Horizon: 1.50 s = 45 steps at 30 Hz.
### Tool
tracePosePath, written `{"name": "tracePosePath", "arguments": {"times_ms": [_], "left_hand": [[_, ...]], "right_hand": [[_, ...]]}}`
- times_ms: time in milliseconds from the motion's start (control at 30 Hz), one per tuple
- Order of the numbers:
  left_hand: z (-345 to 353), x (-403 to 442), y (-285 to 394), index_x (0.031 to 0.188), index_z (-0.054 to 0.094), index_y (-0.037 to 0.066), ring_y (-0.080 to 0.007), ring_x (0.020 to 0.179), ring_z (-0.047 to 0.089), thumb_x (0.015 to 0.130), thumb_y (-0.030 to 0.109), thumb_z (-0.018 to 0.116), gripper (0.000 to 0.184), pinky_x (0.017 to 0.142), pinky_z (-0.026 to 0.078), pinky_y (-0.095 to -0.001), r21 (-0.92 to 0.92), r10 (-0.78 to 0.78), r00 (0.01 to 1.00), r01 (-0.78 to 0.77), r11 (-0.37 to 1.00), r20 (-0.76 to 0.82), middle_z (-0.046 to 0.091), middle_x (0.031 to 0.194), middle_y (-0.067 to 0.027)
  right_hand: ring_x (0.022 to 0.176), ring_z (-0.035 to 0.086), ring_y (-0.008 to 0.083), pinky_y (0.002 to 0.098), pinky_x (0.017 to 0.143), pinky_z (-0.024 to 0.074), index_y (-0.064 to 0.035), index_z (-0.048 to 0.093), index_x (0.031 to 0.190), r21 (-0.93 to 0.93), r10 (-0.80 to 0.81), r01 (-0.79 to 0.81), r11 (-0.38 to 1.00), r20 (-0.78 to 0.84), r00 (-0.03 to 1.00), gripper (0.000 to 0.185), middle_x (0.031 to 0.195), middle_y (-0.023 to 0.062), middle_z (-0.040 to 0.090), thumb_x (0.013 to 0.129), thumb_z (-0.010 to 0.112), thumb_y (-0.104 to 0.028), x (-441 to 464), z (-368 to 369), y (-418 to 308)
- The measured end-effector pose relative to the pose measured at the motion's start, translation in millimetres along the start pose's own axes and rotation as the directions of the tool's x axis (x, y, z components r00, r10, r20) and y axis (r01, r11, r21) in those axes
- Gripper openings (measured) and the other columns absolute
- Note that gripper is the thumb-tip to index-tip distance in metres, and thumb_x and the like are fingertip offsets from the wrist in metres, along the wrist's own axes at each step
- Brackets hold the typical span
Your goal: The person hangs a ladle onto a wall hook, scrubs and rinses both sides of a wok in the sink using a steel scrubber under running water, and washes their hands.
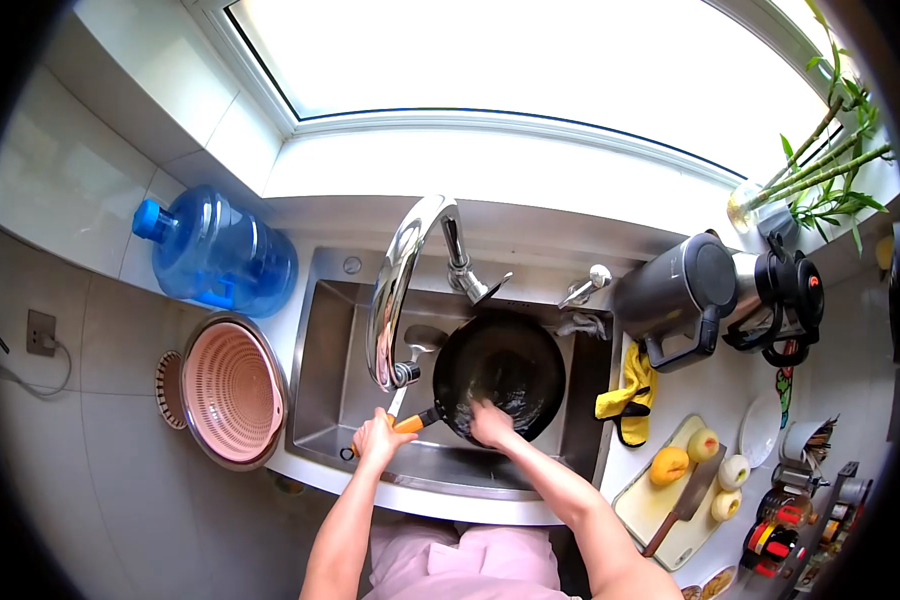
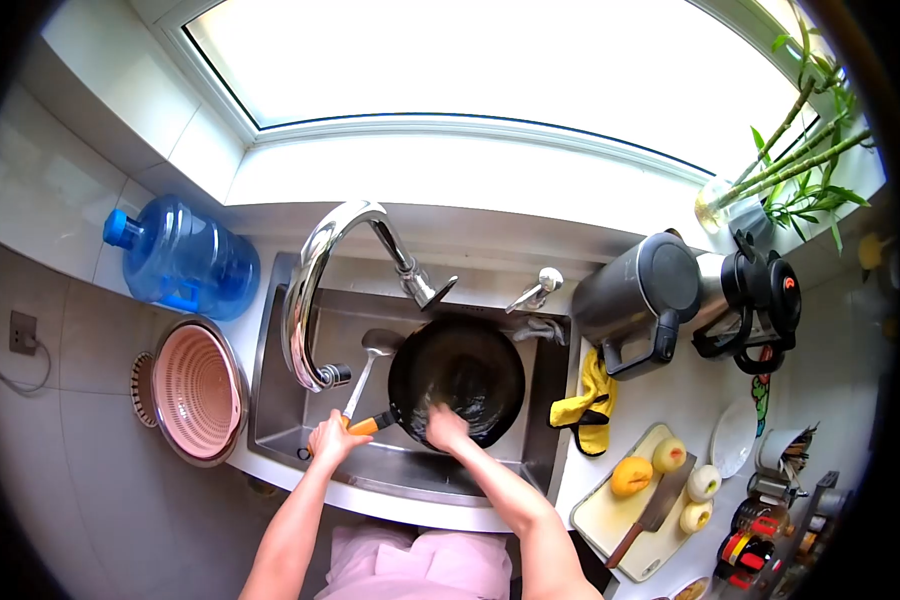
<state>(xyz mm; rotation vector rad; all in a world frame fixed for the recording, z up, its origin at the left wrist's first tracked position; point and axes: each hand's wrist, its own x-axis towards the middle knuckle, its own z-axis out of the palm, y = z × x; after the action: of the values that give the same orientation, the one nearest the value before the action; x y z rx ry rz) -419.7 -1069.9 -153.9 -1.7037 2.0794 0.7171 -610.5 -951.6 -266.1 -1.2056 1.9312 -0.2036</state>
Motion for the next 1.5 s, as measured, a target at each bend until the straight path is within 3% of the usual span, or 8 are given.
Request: {"name": "tracePosePath", "arguments": {"times_ms": [133, 300, 467, 600, 667, 867, 1267, 1500], "left_hand": [[7, -4, -7, 0.098, 0.052, 0.004, -0.0329, 0.085, 0.066, 0.053, 0.051, 0.083, 0.071, 0.073, 0.05, -0.0429, 0.02, 0.017, 1.0, -0.017, 1.0, 0.004, 0.067, 0.086, -0.0172], [-3, -9, -3, 0.099, 0.05, 0.004, -0.0337, 0.086, 0.065, 0.055, 0.05, 0.082, 0.072, 0.074, 0.05, -0.0431, 0.022, -0.022, 0.999, 0.021, 1.0, 0.035, 0.067, 0.088, -0.0178], [0, -14, -7, 0.101, 0.047, 0.004, -0.0344, 0.087, 0.065, 0.056, 0.048, 0.083, 0.072, 0.075, 0.05, -0.0432, -0.008, 0.007, 1.0, -0.007, 1.0, 0.025, 0.067, 0.088, -0.0184], [-3, -18, -2, 0.1, 0.047, 0.004, -0.0344, 0.087, 0.065, 0.059, 0.043, 0.083, 0.067, 0.075, 0.05, -0.0435, -0.021, 0.05, 0.999, -0.05, 0.999, -0.003, 0.067, 0.087, -0.0187], [-9, -25, -1, 0.1, 0.047, 0.005, -0.0342, 0.087, 0.065, 0.06, 0.04, 0.083, 0.065, 0.074, 0.05, -0.0434, -0.024, 0.065, 0.998, -0.065, 0.998, -0.022, 0.067, 0.086, -0.0186], [-41, -50, 2, 0.098, 0.046, 0.004, -0.0322, 0.082, 0.066, 0.064, 0.034, 0.081, 0.057, 0.071, 0.05, -0.0429, 0.031, 0.237, 0.964, -0.235, 0.972, -0.122, 0.067, 0.081, -0.0174], [-130, -101, 48, 0.119, 0.043, 0.004, -0.0236, 0.072, 0.068, 0.083, 0.01, 0.053, 0.038, 0.06, 0.051, -0.0384, 0.644, 0.559, 0.829, -0.434, 0.63, 0.012, 0.069, 0.078, -0.0085], [-153, -111, 102, 0.098, 0.07, 0.012, -0.0226, 0.083, 0.066, 0.073, 0.016, 0.068, 0.025, 0.064, 0.048, -0.0461, 0.925, 0.279, 0.934, -0.292, 0.242, 0.222, 0.068, 0.091, -0.0024]], "right_hand": [[0.105, 0.051, 0.0398, 0.0466, 0.089, 0.0438, 0.0009, 0.031, 0.137, 0.131, -0.286, 0.403, 0.906, -0.511, 0.811, 0.057, 0.117, 0.0225, 0.047, 0.083, 0.045, -0.009, 65, -8, -33], [0.099, 0.052, 0.027, 0.0429, 0.078, 0.0476, -0.009, 0.028, 0.142, -0.303, -0.072, -0.158, 0.94, -0.627, 0.775, 0.064, 0.112, 0.0093, 0.05, 0.082, 0.048, -0.01, 102, -55, 1], [0.095, 0.05, 0.0224, 0.0386, 0.072, 0.0433, -0.0117, 0.034, 0.14, -0.705, -0.257, -0.228, 0.671, -0.511, 0.82, 0.062, 0.108, 0.0081, 0.051, 0.08, 0.05, -0.016, 46, -54, 83], [0.106, 0.052, 0.0273, 0.0443, 0.082, 0.045, -0.0126, 0.035, 0.139, -0.414, 0.205, -0.323, 0.851, -0.304, 0.93, 0.06, 0.118, 0.0122, 0.05, 0.082, 0.05, -0.017, 4, 4, 66], [0.115, 0.05, 0.0325, 0.045, 0.093, 0.0432, -0.0134, 0.038, 0.138, -0.219, 0.286, -0.268, 0.938, 0.053, 0.957, 0.059, 0.124, 0.0161, 0.049, 0.08, 0.049, -0.016, -13, -9, 35], [0.113, 0.052, 0.0331, 0.0406, 0.096, 0.0427, -0.0128, 0.047, 0.132, 0.104, 0.072, -0.056, 0.993, -0.157, 0.985, 0.053, 0.12, 0.0182, 0.053, 0.079, 0.049, -0.018, -53, -67, -5], [0.109, 0.054, 0.0325, 0.0414, 0.092, 0.0447, -0.0136, 0.039, 0.136, -0.021, -0.09, 0.088, 0.996, -0.326, 0.941, 0.059, 0.115, 0.0175, 0.056, 0.078, 0.054, -0.019, -62, -156, -36], [0.097, 0.061, 0.0337, 0.0482, 0.078, 0.0505, -0.027, 0.014, 0.146, -0.265, -0.11, 0.004, 0.964, -0.388, 0.915, 0.076, 0.112, 0.0188, 0.055, 0.082, 0.053, -0.019, -41, -205, -76]]}}
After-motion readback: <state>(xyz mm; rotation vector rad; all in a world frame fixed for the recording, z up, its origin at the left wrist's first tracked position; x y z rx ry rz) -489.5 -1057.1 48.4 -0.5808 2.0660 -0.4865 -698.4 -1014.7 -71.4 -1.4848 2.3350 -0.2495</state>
